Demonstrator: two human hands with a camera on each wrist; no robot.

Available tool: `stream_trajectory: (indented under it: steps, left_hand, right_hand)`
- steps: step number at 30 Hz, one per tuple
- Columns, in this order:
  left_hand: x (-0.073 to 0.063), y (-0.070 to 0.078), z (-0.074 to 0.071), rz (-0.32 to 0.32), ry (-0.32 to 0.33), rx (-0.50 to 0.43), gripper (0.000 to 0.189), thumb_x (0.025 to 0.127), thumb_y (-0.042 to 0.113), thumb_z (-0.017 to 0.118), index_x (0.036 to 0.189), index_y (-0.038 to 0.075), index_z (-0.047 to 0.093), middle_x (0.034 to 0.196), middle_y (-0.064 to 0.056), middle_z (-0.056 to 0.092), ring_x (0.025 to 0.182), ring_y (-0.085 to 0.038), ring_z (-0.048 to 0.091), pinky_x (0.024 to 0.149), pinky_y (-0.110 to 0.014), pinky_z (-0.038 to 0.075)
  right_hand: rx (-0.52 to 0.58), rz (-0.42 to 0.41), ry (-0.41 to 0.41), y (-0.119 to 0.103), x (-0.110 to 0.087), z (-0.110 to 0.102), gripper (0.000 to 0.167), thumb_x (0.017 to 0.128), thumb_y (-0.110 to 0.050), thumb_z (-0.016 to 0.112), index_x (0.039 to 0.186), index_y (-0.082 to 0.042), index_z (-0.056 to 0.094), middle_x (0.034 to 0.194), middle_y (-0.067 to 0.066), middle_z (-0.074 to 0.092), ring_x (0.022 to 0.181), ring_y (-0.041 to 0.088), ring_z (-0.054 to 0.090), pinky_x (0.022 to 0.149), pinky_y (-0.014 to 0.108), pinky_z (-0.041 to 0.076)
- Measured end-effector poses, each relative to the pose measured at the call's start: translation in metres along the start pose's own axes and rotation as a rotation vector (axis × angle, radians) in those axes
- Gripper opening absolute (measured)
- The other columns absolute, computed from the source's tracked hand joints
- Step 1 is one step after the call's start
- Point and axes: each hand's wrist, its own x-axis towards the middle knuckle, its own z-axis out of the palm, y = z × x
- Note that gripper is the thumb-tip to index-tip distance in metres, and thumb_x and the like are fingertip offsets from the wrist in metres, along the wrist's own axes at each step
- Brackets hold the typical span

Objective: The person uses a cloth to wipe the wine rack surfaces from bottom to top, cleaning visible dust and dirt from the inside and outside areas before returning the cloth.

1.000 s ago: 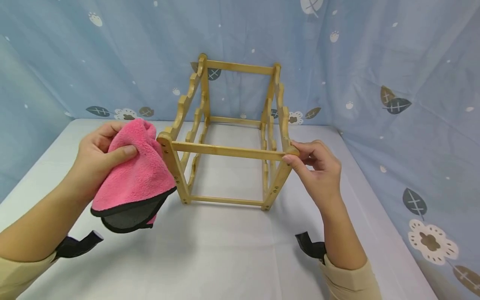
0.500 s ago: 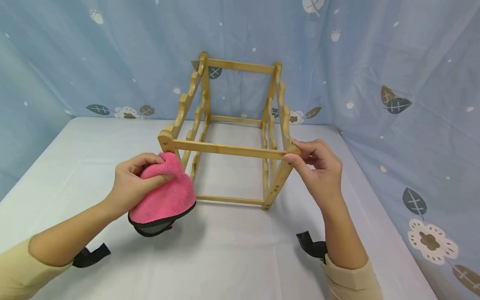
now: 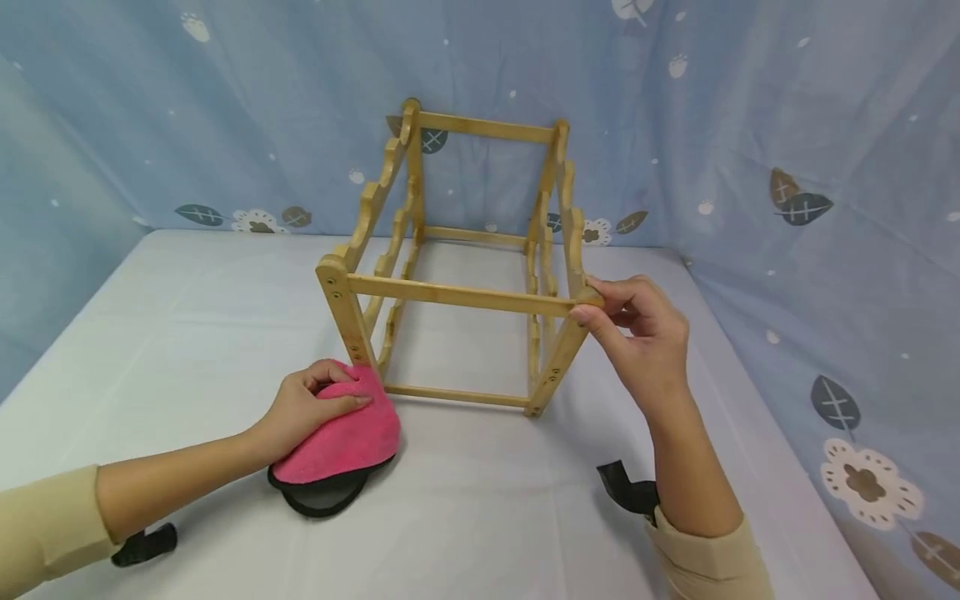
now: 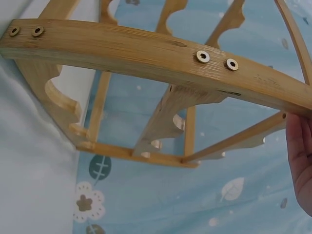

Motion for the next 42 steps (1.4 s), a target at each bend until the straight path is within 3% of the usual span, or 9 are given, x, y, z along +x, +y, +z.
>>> stream_trajectory:
  steps: [10,14,18,21,29,34,38,42]
  left_hand:
    - [-0.004,-0.004,0.023,-0.053,0.094,0.149,0.025,0.076,0.032,0.077,0.092,0.014,0.071,0.088,0.003,0.068,0.091,-0.014,0.057,0.069,-0.025,0.048]
    - [-0.002,-0.002,0.035,-0.086,0.119,0.142,0.030,0.076,0.033,0.077,0.097,0.012,0.071,0.084,0.002,0.069,0.083,-0.016,0.060,0.065,-0.026,0.048]
    - [0.001,0.002,0.051,-0.095,0.120,0.137,0.035,0.076,0.032,0.077,0.104,0.012,0.071,0.092,0.000,0.070,0.089,-0.017,0.060,0.069,-0.027,0.050]
    - [0.004,0.008,0.065,-0.061,0.102,0.147,0.037,0.077,0.032,0.076,0.107,0.011,0.071,0.099,0.000,0.069,0.096,-0.015,0.059,0.074,-0.028,0.051]
    - [0.014,0.025,0.107,0.002,-0.042,0.098,0.031,0.080,0.035,0.073,0.102,0.013,0.071,0.096,0.003,0.069,0.092,-0.013,0.060,0.071,-0.026,0.049]
    - [0.021,0.039,0.139,-0.009,-0.109,0.097,0.032,0.079,0.037,0.074,0.102,0.015,0.071,0.099,0.004,0.069,0.098,-0.013,0.059,0.073,-0.026,0.049]
    - [0.028,0.050,0.164,-0.017,-0.157,0.039,0.035,0.077,0.036,0.076,0.102,0.011,0.072,0.095,0.004,0.069,0.094,-0.010,0.058,0.069,-0.021,0.049]
    - [0.030,0.059,0.180,-0.044,-0.152,-0.018,0.038,0.076,0.033,0.078,0.105,0.008,0.072,0.092,0.004,0.069,0.089,-0.006,0.056,0.064,-0.018,0.048]
  right_hand:
    - [0.039,0.029,-0.004,-0.002,0.003,0.007,0.033,0.076,-0.004,0.075,0.095,0.019,0.060,0.092,0.006,0.067,0.073,0.010,0.064,0.066,0.017,0.052]
    - [0.051,0.034,-0.006,-0.001,0.003,0.006,0.033,0.076,-0.003,0.075,0.096,0.018,0.061,0.092,0.006,0.068,0.072,0.009,0.063,0.066,0.016,0.052]
    - [0.056,0.042,-0.010,-0.001,0.002,0.003,0.033,0.075,-0.001,0.075,0.097,0.019,0.061,0.093,0.006,0.069,0.072,0.010,0.063,0.067,0.017,0.052]
    - [0.052,0.042,-0.007,-0.002,0.001,0.001,0.033,0.075,-0.001,0.075,0.096,0.019,0.060,0.094,0.006,0.069,0.073,0.010,0.063,0.067,0.016,0.052]
    - [0.046,0.026,-0.012,-0.001,0.002,-0.001,0.033,0.075,-0.002,0.075,0.095,0.020,0.060,0.094,0.007,0.070,0.074,0.010,0.064,0.068,0.016,0.052]
    - [0.007,0.040,-0.014,-0.003,0.002,0.000,0.035,0.075,-0.004,0.076,0.096,0.020,0.059,0.094,0.006,0.069,0.074,0.009,0.065,0.068,0.016,0.052]
    - [-0.021,0.052,-0.015,-0.004,0.002,0.000,0.037,0.075,-0.005,0.076,0.096,0.021,0.058,0.095,0.004,0.069,0.076,0.009,0.065,0.069,0.016,0.052]
    - [-0.024,0.049,-0.025,-0.003,0.003,-0.001,0.039,0.075,-0.007,0.076,0.096,0.021,0.058,0.093,0.004,0.069,0.075,0.009,0.065,0.069,0.016,0.052]
